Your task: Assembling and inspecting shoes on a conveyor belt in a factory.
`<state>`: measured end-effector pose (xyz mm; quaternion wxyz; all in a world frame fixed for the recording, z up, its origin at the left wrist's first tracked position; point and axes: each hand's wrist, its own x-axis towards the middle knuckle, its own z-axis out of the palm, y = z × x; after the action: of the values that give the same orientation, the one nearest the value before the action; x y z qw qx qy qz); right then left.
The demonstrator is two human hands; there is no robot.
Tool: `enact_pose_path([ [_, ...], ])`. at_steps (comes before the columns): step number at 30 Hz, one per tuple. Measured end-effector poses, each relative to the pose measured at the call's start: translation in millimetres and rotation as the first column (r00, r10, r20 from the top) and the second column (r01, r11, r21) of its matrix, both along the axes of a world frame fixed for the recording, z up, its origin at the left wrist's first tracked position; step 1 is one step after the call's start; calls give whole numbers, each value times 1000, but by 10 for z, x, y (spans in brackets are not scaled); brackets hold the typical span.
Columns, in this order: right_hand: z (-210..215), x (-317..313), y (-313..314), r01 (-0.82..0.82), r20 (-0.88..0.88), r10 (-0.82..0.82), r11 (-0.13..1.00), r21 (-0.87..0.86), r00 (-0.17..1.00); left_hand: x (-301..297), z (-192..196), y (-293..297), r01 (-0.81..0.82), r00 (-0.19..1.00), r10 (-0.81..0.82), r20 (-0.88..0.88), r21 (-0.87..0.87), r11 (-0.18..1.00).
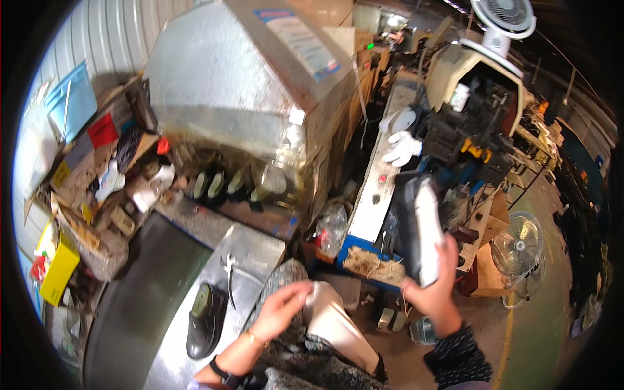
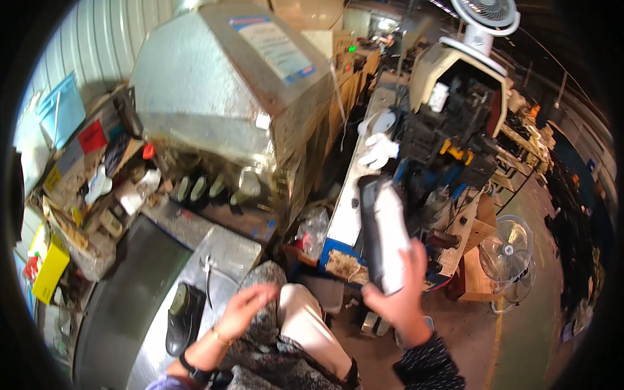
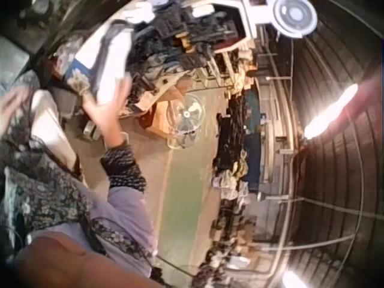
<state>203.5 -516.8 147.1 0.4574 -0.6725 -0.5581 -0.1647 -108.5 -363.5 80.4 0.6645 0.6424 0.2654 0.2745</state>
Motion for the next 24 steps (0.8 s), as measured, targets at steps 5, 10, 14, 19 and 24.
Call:
enact_pose_path([
  [5,-518,-1266,-64,-532,-235,481,706,-467,845,360,9,382,-15,887,346,307,-728,685],
  [10,-952,-1687,612,-725,-983,122,688,-17,139,-62,-921,200,-214,917,390,82,-725,655],
  [14,-1168,-1794,1191,-824,-998,47,564,54,-33,-102,-862,173,-235,923,380,57,-700,675],
  [19,-1280,-1880,1210,-869,-940,230,482,-114,251,-170,-1052,153,-207,920,379,104,-691,693],
  [24,-1460,-2057,1159,-689,-799,324,710,-148,506,-197,-1080,285,-167,948,310,67,-726,667],
])
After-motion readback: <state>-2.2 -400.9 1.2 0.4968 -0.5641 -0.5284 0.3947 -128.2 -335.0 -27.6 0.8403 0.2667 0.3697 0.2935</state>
